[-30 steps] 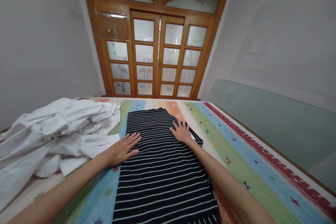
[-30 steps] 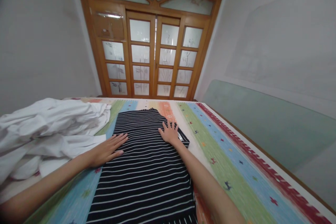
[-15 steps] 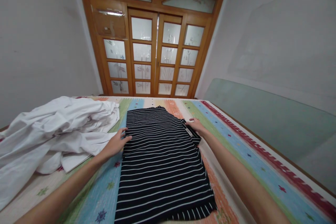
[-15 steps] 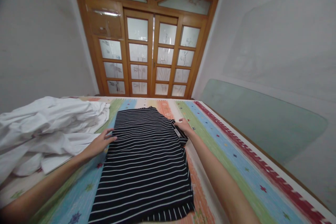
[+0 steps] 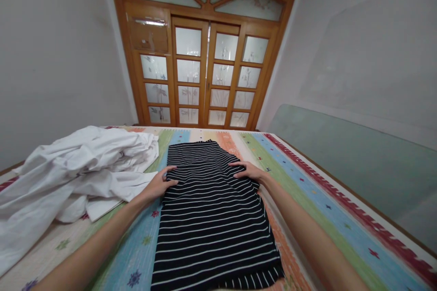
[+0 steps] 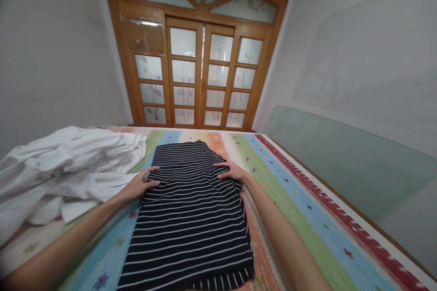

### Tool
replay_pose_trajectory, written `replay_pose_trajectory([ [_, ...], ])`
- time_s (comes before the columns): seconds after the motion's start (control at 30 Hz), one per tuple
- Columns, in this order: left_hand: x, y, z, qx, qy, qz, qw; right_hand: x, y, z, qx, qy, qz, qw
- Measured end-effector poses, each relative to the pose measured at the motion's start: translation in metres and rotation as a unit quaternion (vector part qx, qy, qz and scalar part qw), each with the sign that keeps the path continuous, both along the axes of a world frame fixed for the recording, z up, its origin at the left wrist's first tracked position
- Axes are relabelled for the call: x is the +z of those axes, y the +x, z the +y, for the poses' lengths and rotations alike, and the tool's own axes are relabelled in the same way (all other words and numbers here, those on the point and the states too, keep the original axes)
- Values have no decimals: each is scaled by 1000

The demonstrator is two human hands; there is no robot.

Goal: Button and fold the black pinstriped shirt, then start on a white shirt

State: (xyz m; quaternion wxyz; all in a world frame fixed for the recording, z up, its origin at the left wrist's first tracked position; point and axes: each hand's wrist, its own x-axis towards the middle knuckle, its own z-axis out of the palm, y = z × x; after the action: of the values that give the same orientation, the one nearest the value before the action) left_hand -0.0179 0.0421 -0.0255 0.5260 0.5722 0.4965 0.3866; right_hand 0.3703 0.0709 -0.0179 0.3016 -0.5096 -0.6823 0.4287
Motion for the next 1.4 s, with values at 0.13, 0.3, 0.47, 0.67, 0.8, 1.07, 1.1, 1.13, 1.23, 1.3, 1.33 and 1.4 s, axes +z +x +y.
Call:
replay_pose_trajectory([
  [0.13, -1, -6, 5, 28, 17, 6, 999, 0, 2, 2, -49, 45, 19, 998],
  [0.3, 2, -13, 7, 30, 45, -37, 998, 2, 7, -1, -90, 59, 82, 991],
  [0.47, 13, -12, 4, 33, 107, 57, 992, 7, 9, -2, -76, 84, 55, 992],
  [0.67, 19, -6, 2, 89, 204, 154, 963, 10, 5, -2, -132, 141, -59, 979],
  [0.8, 18, -5, 2, 122, 247, 193, 942, 7, 4, -1, -168, 162, -71, 970],
  [1.07, 12, -10, 4, 167, 355, 219, 893, 7, 4, -10, -259, 266, -121, 921],
  [1.1, 13, -11, 3, 164, 372, 214, 888, 9, 4, -12, -259, 282, -119, 916],
  [1.13, 14, -12, 1, 157, 386, 209, 885, 12, 4, -14, -248, 292, -115, 916],
  [1.23, 23, -14, -4, 116, 405, 197, 886, 20, 3, -22, -167, 284, -81, 941],
  [1.3, 32, -16, -8, 90, 409, 194, 887, 25, 2, -27, -126, 251, -63, 958],
  [1.33, 37, -18, -11, 79, 410, 193, 888, 28, 2, -30, -116, 234, -60, 963],
  [1.4, 50, -22, -17, 62, 410, 186, 890, 35, 2, -39, -109, 220, -65, 967],
])
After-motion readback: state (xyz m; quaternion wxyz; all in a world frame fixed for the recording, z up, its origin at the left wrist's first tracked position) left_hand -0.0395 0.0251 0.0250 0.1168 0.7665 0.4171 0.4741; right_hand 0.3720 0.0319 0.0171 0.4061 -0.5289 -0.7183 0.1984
